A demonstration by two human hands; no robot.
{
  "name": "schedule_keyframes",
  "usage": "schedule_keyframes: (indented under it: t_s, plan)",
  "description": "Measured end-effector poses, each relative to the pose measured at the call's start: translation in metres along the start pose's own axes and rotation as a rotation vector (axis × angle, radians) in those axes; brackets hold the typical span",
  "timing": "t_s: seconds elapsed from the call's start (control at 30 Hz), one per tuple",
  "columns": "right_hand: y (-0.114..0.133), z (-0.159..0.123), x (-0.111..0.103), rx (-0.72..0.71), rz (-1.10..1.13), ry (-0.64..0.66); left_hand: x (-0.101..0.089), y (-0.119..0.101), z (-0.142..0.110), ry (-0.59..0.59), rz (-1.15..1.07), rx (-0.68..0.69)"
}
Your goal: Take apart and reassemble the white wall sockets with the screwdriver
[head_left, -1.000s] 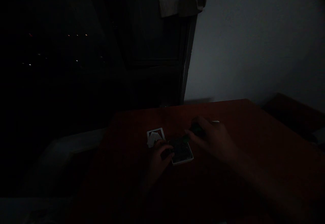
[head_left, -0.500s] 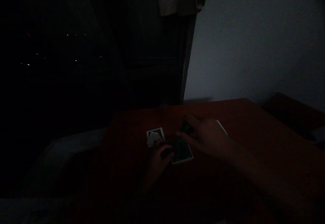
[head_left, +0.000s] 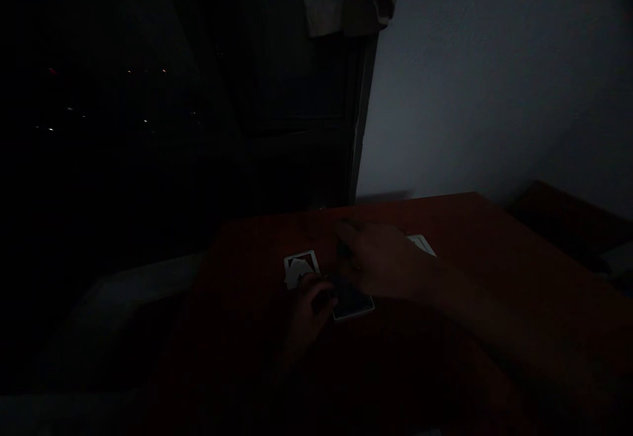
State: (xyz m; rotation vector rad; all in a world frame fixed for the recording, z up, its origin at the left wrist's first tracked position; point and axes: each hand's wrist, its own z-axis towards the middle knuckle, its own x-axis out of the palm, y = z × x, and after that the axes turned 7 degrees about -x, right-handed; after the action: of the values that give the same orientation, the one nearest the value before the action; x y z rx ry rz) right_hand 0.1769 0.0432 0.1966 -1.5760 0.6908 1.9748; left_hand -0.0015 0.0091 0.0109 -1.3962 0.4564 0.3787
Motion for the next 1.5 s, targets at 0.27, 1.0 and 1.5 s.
schedule_keyframes:
  t_s: [0.27,1.0,1.5]
  plan:
    - [-0.001,0.003,0.004,0.001,-0.077,-0.023,0.0,-0.005,-0.004,0.078,0.003,0.028]
    - [-0.002,0.007,-0.003,-0.048,0.024,0.067,0.002,0.003,-0.003,0.104,-0.059,-0.004]
    - [-0.005,0.008,0.003,-0.012,-0.039,0.045,-0.001,0.001,-0.005,0.115,-0.055,0.0]
